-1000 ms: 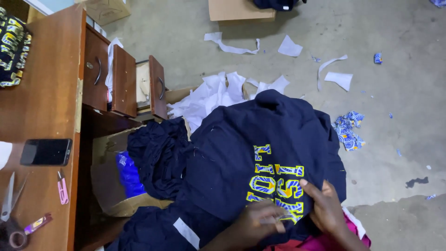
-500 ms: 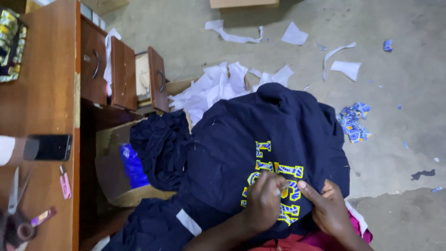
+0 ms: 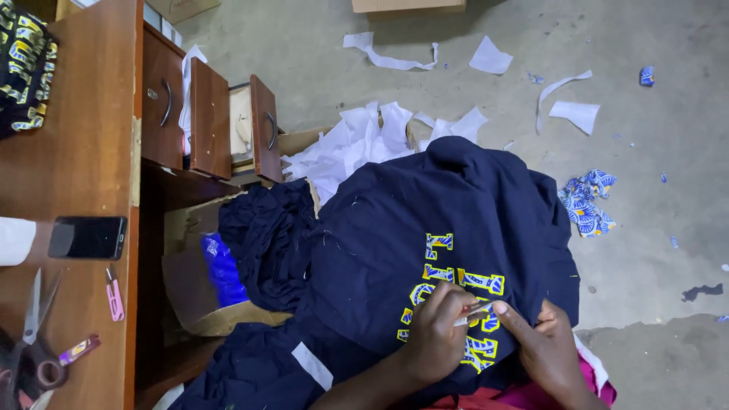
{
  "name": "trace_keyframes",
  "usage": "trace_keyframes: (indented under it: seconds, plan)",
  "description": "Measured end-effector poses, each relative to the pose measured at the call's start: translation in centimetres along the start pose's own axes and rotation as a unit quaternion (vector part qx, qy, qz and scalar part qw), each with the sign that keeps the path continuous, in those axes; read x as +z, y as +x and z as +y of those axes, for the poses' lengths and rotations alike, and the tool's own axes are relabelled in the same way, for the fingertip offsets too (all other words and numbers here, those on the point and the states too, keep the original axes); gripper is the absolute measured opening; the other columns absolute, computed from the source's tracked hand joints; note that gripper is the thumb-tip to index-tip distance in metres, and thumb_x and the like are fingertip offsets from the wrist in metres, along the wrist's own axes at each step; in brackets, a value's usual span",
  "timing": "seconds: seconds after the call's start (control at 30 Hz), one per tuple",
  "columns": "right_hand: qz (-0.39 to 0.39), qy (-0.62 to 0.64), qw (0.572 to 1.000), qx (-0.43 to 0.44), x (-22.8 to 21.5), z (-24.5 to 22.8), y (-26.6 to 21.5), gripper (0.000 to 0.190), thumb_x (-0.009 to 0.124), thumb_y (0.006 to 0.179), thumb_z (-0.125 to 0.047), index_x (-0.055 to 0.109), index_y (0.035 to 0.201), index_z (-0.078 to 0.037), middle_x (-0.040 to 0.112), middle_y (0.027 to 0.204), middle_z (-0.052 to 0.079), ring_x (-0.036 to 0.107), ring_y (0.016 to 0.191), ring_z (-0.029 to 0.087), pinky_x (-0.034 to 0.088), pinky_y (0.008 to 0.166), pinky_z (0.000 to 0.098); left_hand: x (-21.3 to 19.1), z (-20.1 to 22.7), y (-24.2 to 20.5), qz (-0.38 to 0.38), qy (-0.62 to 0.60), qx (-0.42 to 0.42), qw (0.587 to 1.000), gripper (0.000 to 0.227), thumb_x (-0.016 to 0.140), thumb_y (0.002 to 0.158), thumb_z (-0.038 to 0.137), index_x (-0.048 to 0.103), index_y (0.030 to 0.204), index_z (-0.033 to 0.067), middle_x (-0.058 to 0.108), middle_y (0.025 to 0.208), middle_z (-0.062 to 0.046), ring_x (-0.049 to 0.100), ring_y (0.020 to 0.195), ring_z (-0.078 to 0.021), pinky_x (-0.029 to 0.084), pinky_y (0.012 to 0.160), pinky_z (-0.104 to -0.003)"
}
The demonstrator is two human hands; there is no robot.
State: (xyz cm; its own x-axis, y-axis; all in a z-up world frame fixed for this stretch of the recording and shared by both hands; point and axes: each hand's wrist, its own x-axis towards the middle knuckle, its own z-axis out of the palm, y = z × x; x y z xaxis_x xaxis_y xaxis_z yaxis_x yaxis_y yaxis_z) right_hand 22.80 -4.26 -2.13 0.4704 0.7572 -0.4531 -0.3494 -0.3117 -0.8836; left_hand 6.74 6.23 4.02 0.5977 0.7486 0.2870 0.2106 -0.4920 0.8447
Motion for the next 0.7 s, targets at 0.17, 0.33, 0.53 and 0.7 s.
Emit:
trace_keyframes:
  seconds: [0.17, 0.33, 0.53, 0.7]
  plan:
    - [-0.019, 0.123, 0.990, 0.064, 0.7, -1.6, 0.1, 0.017, 0.068, 0.097, 0.005, 0.067, 0.098, 0.022, 0.077, 0.088, 0.032, 0.066, 0.068, 0.027, 0.057, 0.063, 0.0390, 0.3, -3.8, -1.4, -0.039, -0.305, -0.138, 0.942, 0.007, 0.061, 0.098, 0.002, 0.055, 0.102, 0.0042, 0.053, 0.090, -0.007, 0.047, 0.067, -0.0144, 0.041, 0.059, -0.029]
    - [-0.012, 0.179, 0.979, 0.100, 1.0, -2.0, 0.1, 0.023, 0.064, 0.097, 0.006, 0.063, 0.110, 0.024, 0.076, 0.104, 0.042, 0.071, 0.082, 0.039, 0.061, 0.076, 0.0476, -3.0, -0.6, -0.2, -0.063, -0.113, -0.133, 0.983, 0.041, 0.062, 0.099, 0.033, 0.064, 0.122, -0.0011, 0.063, 0.107, -0.012, 0.061, 0.088, -0.0213, 0.053, 0.080, -0.036]
    - [-0.029, 0.175, 0.981, 0.073, 1.0, -1.6, 0.1, 0.019, 0.065, 0.096, 0.007, 0.065, 0.105, 0.023, 0.078, 0.097, 0.039, 0.071, 0.076, 0.034, 0.061, 0.070, 0.0438, -2.3, -1.4, -2.5, -0.091, -0.019, 0.001, 0.996, 0.050, 0.065, 0.100, -0.001, 0.057, 0.149, 0.0003, 0.061, 0.112, -0.014, 0.060, 0.086, -0.0231, 0.051, 0.077, -0.036]
    - [-0.050, 0.176, 0.980, 0.072, 1.2, -2.3, 0.0, 0.023, 0.063, 0.097, 0.005, 0.066, 0.109, 0.025, 0.078, 0.102, 0.040, 0.072, 0.078, 0.034, 0.061, 0.071, 0.0451, -2.3, -1.2, -2.1, -0.043, -0.104, -0.082, 0.990, 0.040, 0.077, 0.087, -0.001, 0.074, 0.127, -0.0040, 0.071, 0.102, -0.013, 0.062, 0.074, -0.0168, 0.051, 0.066, -0.030]
